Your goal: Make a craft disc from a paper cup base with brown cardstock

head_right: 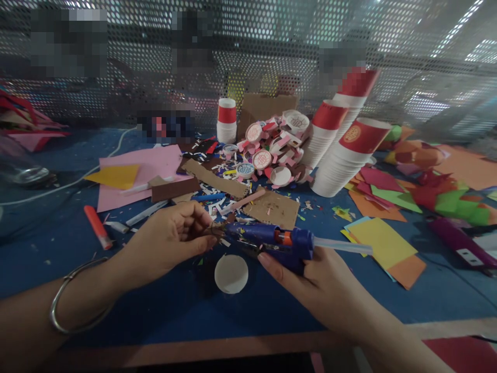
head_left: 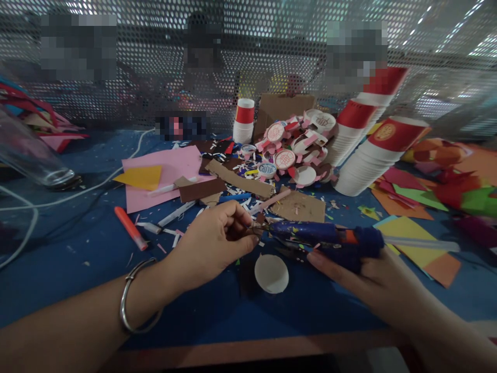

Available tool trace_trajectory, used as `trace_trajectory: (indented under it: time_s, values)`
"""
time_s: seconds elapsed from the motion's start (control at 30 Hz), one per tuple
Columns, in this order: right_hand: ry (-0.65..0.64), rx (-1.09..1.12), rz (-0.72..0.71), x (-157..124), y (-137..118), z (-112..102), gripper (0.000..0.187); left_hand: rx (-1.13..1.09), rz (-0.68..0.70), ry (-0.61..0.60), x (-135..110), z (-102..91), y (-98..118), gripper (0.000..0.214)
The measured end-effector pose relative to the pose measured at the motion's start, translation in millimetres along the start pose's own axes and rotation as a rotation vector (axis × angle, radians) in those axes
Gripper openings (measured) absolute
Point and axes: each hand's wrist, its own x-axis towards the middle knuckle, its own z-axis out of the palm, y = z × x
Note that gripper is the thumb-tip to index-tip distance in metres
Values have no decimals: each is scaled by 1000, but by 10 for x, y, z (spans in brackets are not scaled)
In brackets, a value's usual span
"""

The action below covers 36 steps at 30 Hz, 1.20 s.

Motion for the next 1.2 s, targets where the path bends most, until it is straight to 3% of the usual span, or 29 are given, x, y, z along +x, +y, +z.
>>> trace_trajectory:
  time_s: [0.53,0.77,0.87,1.0,1.2]
  values:
    - [56,-11,-57,-2,93,52,23,36,21,19,-2,6,1,21]
    - [74,-1,-99,40,84,30,24,240,172,72,-62,-3,52,9]
    - [92,-19,-36,74,154,-57,30,221,219,69,-72,8,74,9]
    - [153,-47,180,152,395,-197,61,37,129,27,-24,-10,37,15]
    - [174,13,320,243,706,-353,53,-208,94,149,60,-70,-21,15]
